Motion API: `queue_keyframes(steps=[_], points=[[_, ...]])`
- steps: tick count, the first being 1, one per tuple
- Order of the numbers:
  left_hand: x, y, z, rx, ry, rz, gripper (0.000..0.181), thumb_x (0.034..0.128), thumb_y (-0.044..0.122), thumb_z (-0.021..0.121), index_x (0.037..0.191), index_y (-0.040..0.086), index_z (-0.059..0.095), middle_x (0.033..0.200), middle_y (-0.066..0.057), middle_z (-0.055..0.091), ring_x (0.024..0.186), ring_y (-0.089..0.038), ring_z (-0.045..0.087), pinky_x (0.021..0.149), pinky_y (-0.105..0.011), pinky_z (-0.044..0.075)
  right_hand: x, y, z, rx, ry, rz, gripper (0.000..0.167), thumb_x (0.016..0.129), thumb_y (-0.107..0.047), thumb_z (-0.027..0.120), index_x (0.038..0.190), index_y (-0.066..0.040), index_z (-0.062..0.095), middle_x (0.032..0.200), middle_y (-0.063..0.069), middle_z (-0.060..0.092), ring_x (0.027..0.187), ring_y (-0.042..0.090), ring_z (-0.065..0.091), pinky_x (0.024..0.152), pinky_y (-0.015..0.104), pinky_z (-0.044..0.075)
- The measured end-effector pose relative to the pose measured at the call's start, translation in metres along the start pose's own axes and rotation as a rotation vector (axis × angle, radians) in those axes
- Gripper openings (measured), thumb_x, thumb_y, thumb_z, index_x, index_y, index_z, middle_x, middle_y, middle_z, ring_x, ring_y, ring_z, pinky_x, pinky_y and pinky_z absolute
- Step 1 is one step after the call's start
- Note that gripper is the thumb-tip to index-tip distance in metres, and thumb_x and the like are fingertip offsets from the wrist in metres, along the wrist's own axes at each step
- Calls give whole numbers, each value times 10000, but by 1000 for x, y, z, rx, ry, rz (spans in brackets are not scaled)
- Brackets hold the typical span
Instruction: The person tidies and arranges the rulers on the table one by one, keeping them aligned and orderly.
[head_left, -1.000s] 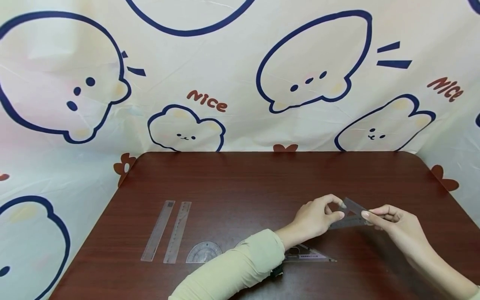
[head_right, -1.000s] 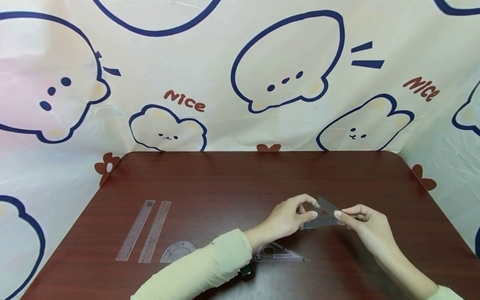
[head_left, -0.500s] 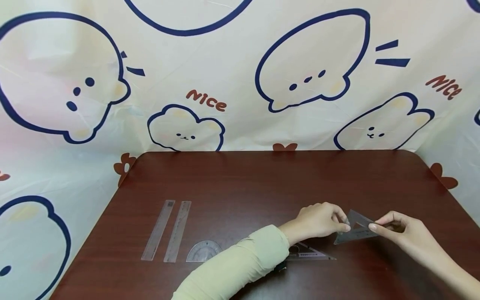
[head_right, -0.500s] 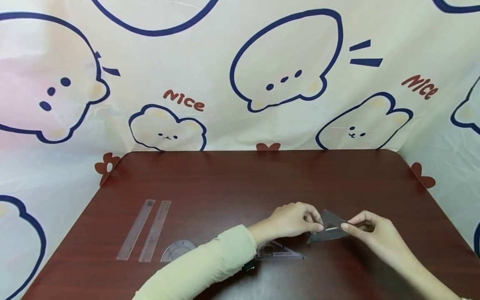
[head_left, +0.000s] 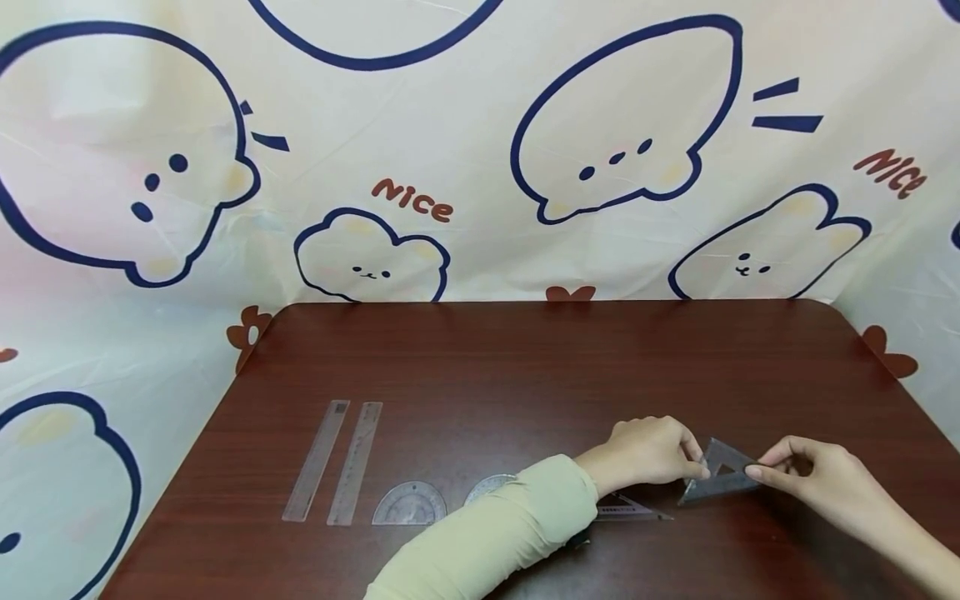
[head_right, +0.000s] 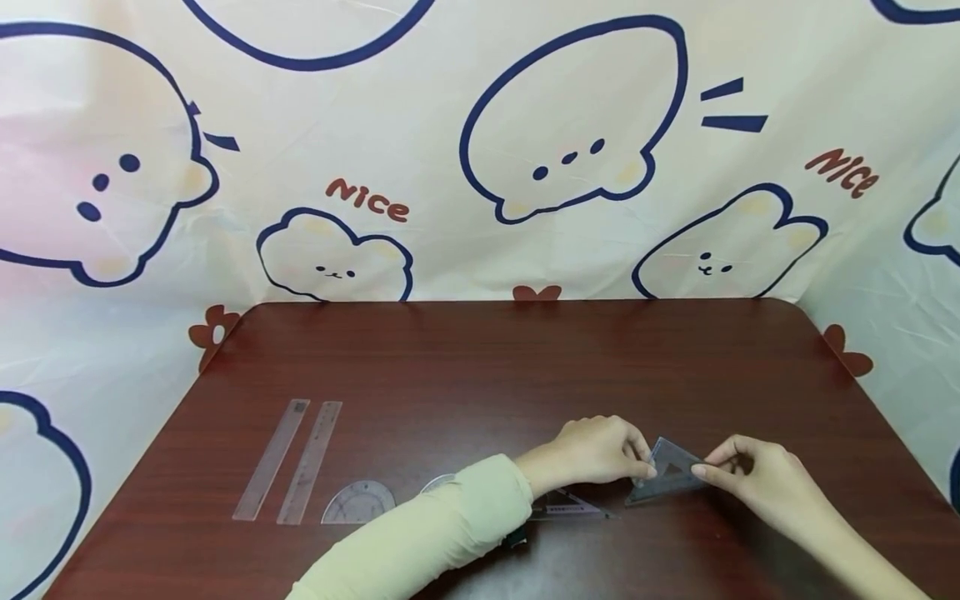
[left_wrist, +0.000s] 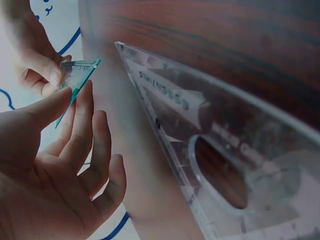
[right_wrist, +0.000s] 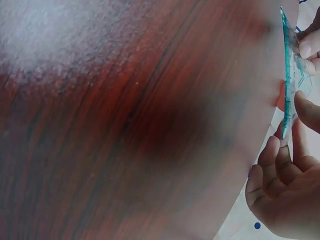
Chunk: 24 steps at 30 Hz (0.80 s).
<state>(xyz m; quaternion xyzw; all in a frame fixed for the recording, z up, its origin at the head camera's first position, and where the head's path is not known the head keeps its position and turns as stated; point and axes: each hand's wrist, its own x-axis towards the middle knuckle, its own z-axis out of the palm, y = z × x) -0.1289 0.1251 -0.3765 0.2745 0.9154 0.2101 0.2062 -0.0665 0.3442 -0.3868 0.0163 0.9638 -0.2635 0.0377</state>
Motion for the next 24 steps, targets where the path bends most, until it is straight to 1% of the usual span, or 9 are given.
queue_keyframes(steps=[5, 9, 14, 17, 20, 24], points=[[3, 2, 5, 62, -16, 9, 125, 834, 520, 754, 913, 428, 721, 895, 292, 602, 789, 13, 568, 715, -275, 397, -2, 3, -1, -15, -46, 23, 199, 878, -339, 765, 856, -151, 702, 769, -41, 647, 642, 33, 511, 572, 253, 401], [5, 3, 10, 111, -20, 20, 185, 786, 557, 782, 917, 442, 718, 933, 287, 615, 798, 9, 573, 703, -273, 395, -4, 5, 0, -29, -66, 38, 211, 869, -360, 770, 842, -160, 708, 766, -54, 655, 656, 29, 532, 583, 253, 415], [6, 6, 13, 152, -24, 27, 211, 776, 571, 785, 938, 453, 717, 930, 282, 623, 794, 15, 573, 714, -274, 399, -5, 7, 2, -47, -89, 54, 225, 873, -384, 760, 841, -166, 710, 765, -58, 649, 661, 54, 541, 586, 267, 422], [7, 8, 15, 177, -16, 25, 205, 769, 569, 792, 921, 456, 717, 912, 281, 624, 799, 22, 569, 733, -281, 398, -5, 8, 2, -52, -88, 56, 227, 870, -394, 761, 836, -174, 717, 766, -58, 651, 668, 68, 545, 593, 277, 423], [8, 9, 14, 202, -2, 26, 198, 757, 576, 799, 894, 460, 717, 894, 279, 627, 792, 25, 565, 725, -279, 396, -6, 10, 2, -61, -80, 57, 222, 859, -398, 771, 822, -185, 723, 762, -61, 654, 672, 74, 542, 597, 288, 419], [8, 9, 15, 233, 0, 26, 198, 749, 589, 798, 874, 462, 713, 879, 276, 628, 782, 31, 562, 714, -277, 399, -6, 10, 4, -65, -98, 75, 241, 849, -431, 771, 817, -196, 732, 758, -64, 651, 673, 84, 533, 599, 301, 412]])
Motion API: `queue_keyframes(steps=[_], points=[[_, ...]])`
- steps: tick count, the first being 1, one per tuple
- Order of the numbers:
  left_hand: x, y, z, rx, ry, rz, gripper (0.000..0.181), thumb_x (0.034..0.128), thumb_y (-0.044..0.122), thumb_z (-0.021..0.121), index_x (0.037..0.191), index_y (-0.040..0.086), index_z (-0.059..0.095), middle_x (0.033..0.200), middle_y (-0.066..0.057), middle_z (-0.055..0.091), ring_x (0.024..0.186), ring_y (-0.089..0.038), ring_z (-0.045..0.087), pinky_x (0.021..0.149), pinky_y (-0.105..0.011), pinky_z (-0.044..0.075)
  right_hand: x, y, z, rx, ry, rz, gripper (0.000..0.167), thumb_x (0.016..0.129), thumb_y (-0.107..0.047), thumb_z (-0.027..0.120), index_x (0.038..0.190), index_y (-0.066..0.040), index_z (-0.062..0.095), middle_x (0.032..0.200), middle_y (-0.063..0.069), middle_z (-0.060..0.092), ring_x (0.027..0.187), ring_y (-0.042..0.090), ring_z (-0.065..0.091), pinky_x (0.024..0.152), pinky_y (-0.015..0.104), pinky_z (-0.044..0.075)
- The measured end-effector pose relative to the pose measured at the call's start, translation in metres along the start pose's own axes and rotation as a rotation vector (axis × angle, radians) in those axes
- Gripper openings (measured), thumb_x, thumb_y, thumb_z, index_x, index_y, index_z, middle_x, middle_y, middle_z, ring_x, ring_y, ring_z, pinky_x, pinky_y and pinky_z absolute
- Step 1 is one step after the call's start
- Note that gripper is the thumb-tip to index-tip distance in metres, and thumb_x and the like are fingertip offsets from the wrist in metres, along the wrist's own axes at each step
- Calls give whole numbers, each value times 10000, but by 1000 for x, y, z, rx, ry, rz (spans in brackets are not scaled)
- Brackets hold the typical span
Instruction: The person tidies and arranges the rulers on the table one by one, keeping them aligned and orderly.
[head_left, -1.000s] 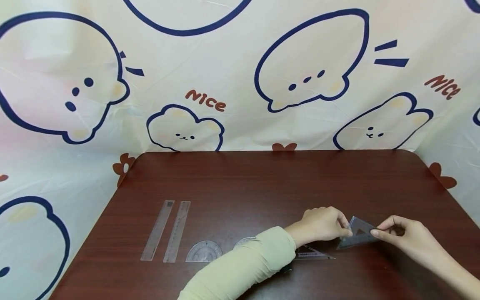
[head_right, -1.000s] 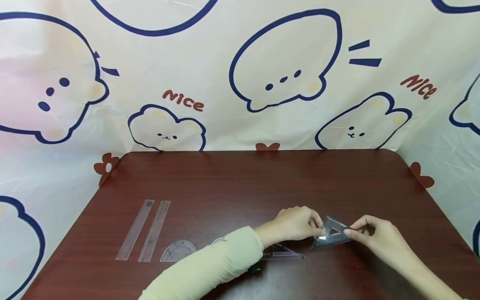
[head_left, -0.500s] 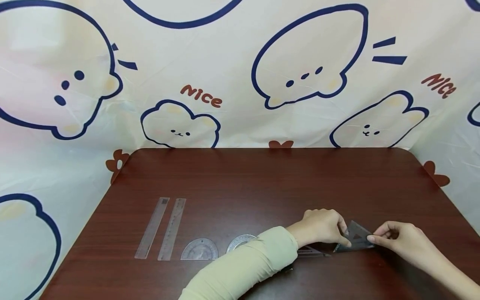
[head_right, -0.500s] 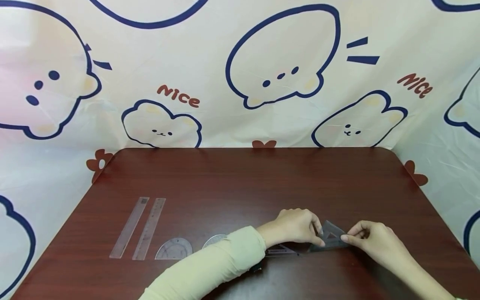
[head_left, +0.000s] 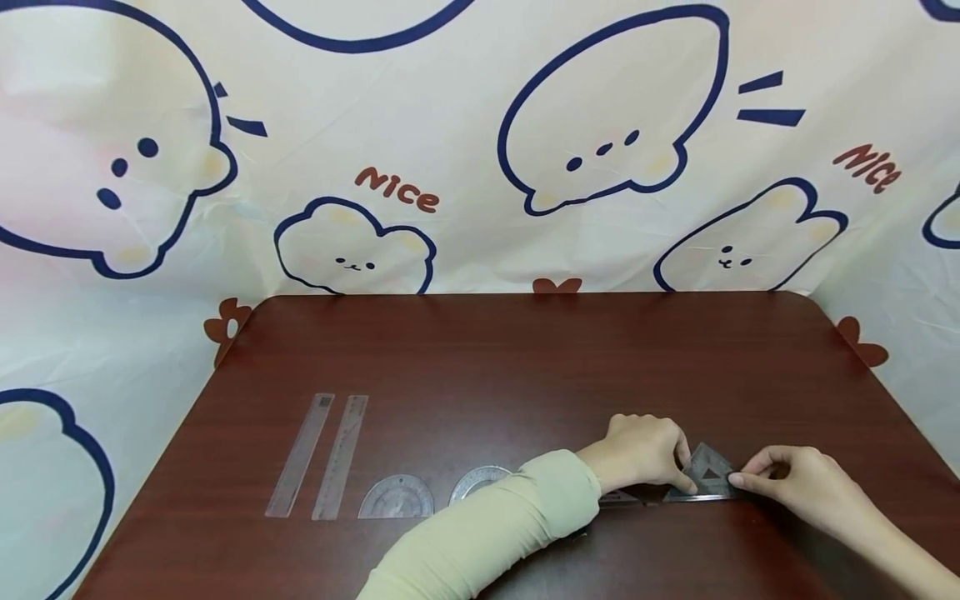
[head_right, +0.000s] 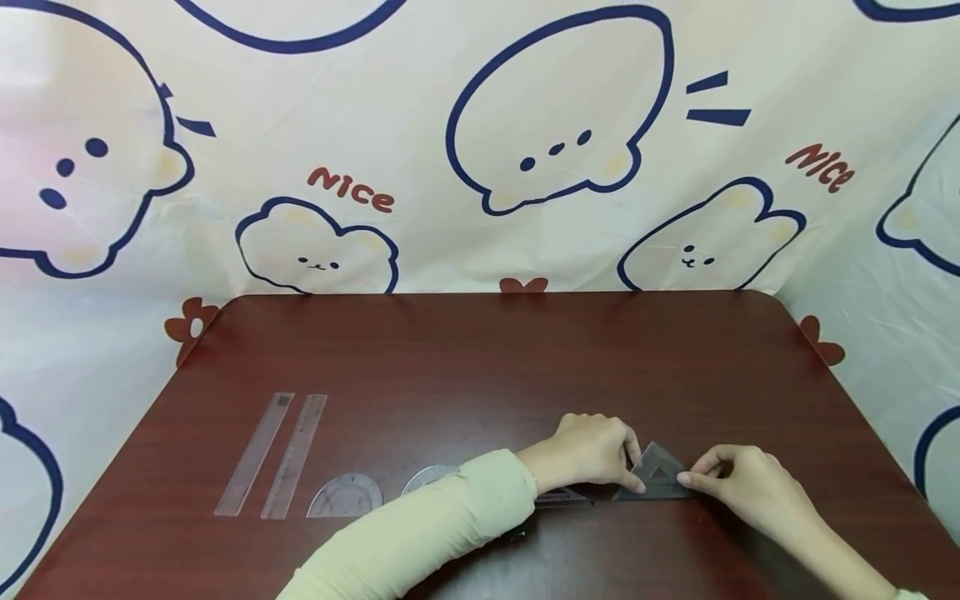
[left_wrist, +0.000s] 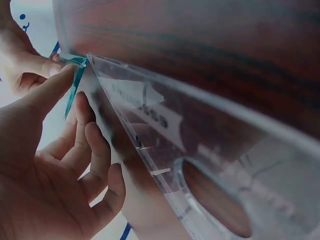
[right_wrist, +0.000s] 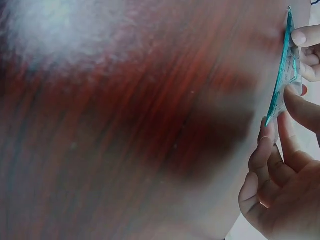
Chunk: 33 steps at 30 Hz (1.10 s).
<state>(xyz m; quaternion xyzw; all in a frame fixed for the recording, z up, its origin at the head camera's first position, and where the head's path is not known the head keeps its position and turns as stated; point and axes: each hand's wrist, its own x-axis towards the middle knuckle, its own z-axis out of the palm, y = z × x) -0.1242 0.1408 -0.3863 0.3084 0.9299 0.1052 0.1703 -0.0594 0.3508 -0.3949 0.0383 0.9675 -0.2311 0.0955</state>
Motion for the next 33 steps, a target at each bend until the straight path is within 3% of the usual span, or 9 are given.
queue_keyframes(steps=[16, 33], points=[[-2, -1, 3, 68, 23, 42, 250, 728, 620, 796, 846, 426, 690, 798, 239, 627, 676, 18, 532, 689, -259, 401, -3, -1, 4, 20, -30, 53, 303, 835, -529, 744, 802, -228, 741, 758, -66, 657, 669, 108, 525, 564, 331, 387], [-4, -3, 4, 79, 57, 76, 263, 743, 622, 784, 873, 411, 696, 827, 249, 624, 698, 14, 537, 702, -264, 386, -1, -2, 3, 12, -45, 93, 320, 823, -564, 739, 829, -244, 740, 775, -70, 650, 716, 153, 532, 554, 341, 364]])
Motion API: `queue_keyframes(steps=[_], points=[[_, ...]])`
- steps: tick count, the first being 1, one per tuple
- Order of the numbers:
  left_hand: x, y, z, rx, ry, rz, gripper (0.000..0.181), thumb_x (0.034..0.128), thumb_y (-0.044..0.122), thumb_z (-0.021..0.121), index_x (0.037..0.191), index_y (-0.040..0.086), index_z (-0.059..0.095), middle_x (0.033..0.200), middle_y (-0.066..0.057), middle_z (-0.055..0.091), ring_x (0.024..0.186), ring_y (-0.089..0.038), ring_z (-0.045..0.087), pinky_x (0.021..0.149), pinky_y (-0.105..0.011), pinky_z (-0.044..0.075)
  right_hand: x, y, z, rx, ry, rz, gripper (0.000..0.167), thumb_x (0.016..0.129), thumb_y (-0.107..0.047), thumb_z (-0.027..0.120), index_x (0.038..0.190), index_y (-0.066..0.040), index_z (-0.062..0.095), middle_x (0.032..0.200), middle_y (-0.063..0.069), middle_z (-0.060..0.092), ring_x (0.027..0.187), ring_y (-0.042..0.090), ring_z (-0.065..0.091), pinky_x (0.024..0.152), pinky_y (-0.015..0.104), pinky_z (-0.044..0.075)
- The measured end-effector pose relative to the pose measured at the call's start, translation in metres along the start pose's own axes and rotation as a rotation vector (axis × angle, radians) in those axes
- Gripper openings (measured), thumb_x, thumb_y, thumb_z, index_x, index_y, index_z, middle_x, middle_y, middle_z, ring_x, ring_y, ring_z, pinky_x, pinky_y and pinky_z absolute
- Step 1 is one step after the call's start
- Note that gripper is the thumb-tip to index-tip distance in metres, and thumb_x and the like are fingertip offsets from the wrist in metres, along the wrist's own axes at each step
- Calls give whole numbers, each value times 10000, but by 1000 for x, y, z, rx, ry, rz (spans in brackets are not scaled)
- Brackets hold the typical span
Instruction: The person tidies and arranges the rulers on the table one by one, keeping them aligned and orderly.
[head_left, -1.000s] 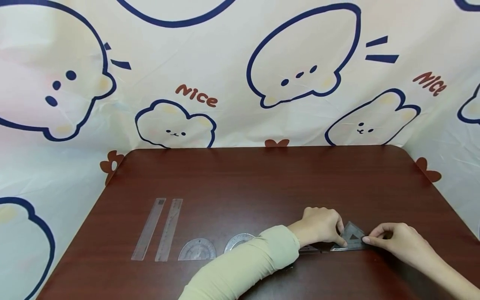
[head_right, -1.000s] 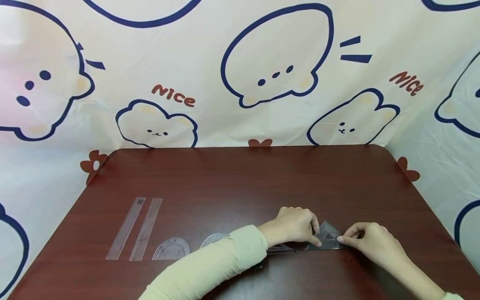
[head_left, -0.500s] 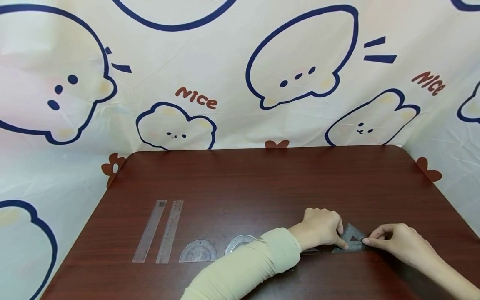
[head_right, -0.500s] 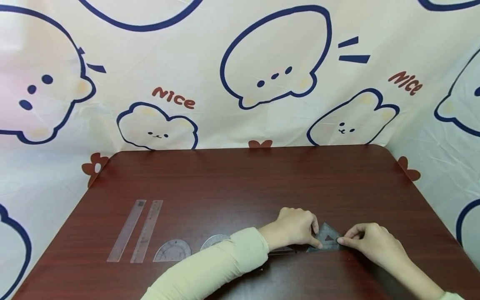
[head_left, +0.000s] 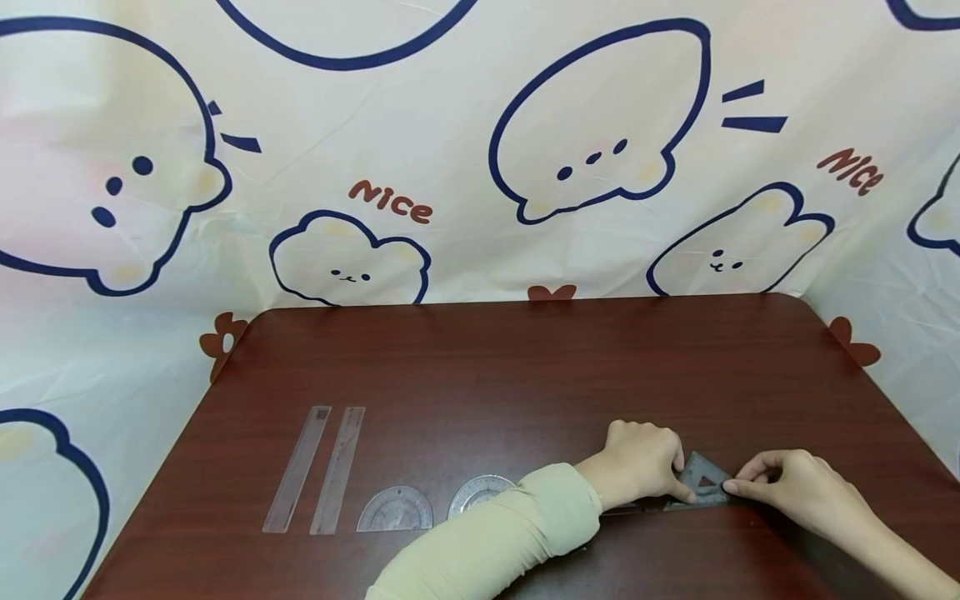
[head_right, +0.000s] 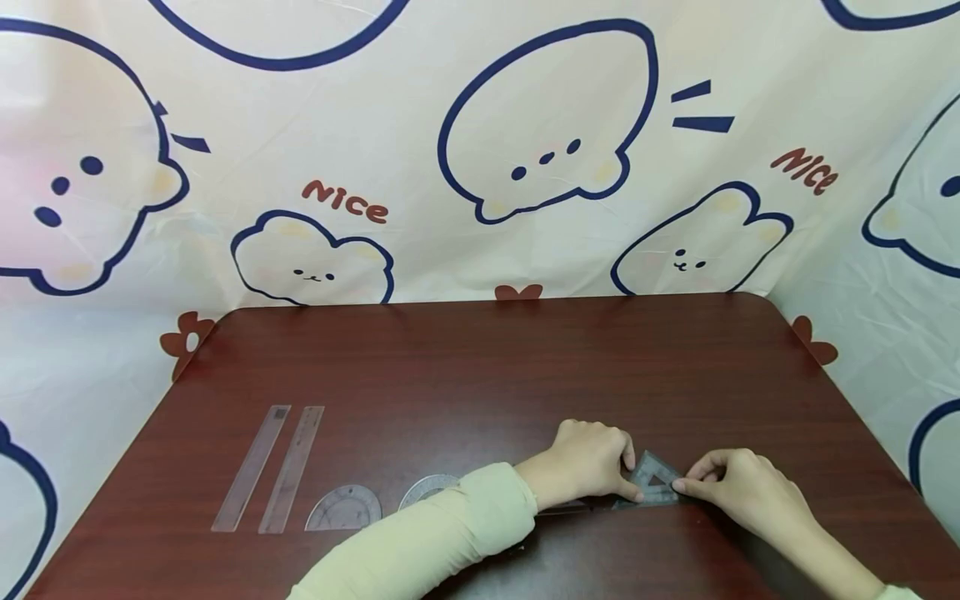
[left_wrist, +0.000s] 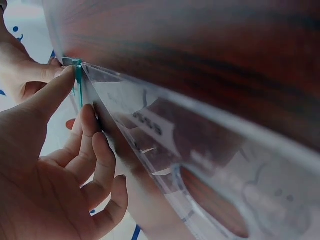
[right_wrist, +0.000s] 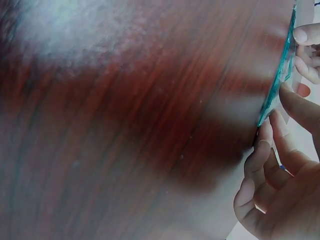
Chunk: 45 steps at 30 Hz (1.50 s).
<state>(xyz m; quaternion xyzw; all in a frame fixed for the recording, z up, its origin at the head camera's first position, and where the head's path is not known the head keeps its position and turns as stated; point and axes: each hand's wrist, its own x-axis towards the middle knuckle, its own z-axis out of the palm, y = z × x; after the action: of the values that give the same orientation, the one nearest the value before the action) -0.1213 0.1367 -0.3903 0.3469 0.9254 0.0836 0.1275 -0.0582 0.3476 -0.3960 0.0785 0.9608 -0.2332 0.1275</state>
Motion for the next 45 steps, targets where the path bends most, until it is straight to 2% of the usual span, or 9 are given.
queue_keyframes(steps=[13, 22, 30, 33, 37, 45], points=[[2, 2, 2, 3, 14, 8, 237, 756, 615, 777, 846, 408, 706, 805, 260, 625, 687, 23, 535, 701, -259, 387, 0, 3, 1, -1, -2, 21, 340, 829, -576, 727, 839, -236, 734, 761, -69, 628, 706, 142, 520, 564, 339, 358], [2, 3, 2, 48, 24, 18, 272, 762, 625, 767, 910, 404, 706, 852, 253, 644, 727, 6, 559, 732, -269, 386, 1, 3, 1, 6, 10, 7, 332, 835, -548, 735, 826, -216, 720, 730, -55, 610, 663, 136, 506, 558, 336, 354], [-1, 1, -1, 79, 38, 50, 291, 792, 605, 752, 1001, 405, 716, 904, 260, 652, 755, 20, 572, 732, -257, 390, 1, 4, 1, 8, 22, 0, 332, 845, -547, 727, 816, -217, 718, 743, -60, 635, 668, 135, 522, 561, 335, 365], [-4, 0, -4, 93, 35, 67, 288, 814, 596, 736, 1029, 404, 720, 919, 260, 654, 755, 20, 575, 732, -254, 386, 1, 4, 0, 18, 14, 0, 338, 850, -553, 719, 826, -216, 724, 754, -58, 642, 671, 131, 519, 565, 335, 359], [-9, -1, -10, 131, 61, 96, 263, 845, 581, 710, 1040, 406, 726, 895, 252, 661, 735, 20, 582, 701, -244, 385, 0, 5, -2, 32, 15, 4, 354, 852, -566, 710, 842, -212, 730, 773, -54, 649, 684, 119, 519, 571, 332, 359], [-27, -8, -18, 179, 132, 145, 217, 921, 530, 646, 1083, 397, 705, 960, 241, 667, 807, 18, 589, 758, -231, 420, -5, -3, -4, 44, 84, -44, 338, 905, -513, 679, 915, -179, 730, 851, -34, 671, 716, 110, 552, 586, 325, 387]])
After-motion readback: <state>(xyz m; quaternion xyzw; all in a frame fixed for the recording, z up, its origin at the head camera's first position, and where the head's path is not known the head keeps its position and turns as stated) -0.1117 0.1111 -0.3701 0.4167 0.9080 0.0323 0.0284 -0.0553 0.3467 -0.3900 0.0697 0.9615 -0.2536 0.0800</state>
